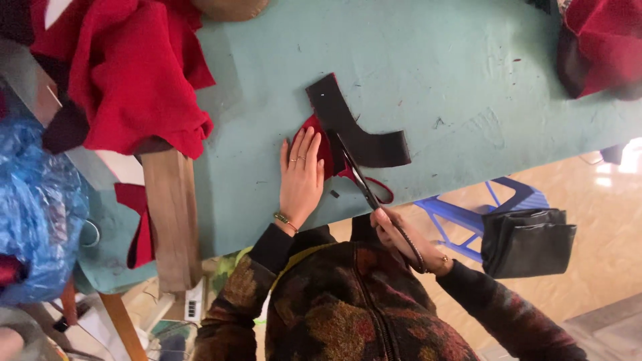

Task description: The person uses shears to cut a red fabric piece that is layered over a dark brown template on a light blue table. They carefully follow the template's outline to shape the fabric, then trim the edges of the cut piece and separate the layers.

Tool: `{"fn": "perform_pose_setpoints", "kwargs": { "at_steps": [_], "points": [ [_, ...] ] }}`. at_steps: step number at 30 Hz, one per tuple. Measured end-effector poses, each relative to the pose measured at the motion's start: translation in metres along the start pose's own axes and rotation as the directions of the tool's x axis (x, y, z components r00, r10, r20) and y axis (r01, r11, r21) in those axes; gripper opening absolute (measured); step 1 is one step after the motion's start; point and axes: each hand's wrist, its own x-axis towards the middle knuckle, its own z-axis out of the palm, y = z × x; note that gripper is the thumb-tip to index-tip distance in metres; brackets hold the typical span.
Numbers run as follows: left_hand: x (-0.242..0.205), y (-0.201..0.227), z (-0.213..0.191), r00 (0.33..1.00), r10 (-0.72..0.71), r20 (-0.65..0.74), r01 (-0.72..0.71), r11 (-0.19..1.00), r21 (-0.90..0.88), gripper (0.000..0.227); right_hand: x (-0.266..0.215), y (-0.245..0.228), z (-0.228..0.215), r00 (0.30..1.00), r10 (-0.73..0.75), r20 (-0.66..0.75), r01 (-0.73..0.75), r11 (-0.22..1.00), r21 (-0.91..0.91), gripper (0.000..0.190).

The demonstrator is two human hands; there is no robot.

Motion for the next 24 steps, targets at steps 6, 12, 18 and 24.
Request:
{"fn": "perform_pose_setpoints", "kwargs": {
  "at_steps": [6, 12, 18, 24],
  "points": [
    [-0.001, -0.001, -0.002, 1.000, -0.029, -0.008, 0.028, 0.991, -0.129, 0.052, 0.011, -0.056, -0.001, 0.972, 0.148, 0.183, -0.235, 0.593, 0.770, 0.036],
    [-0.001, -0.004, -0.004, 0.999, -0.043, -0.005, 0.041, 0.970, -0.239, 0.050, 0.030, -0.051, -0.007, 0.964, 0.020, 0.264, -0.231, 0.556, 0.798, 0.028],
    [0.004, -0.008, -0.004, 0.997, -0.074, -0.011, 0.068, 0.960, -0.271, 0.044, 0.043, -0.029, 0.029, 0.985, 0.035, -0.166, 0.058, 0.850, 0.523, 0.042],
    [0.052, -0.050, 0.008, 0.996, -0.065, -0.057, 0.057, 0.990, -0.129, 0.043, 0.034, -0.065, 0.025, 0.990, 0.076, -0.119, 0.018, 0.765, 0.643, 0.042]
  ]
}}
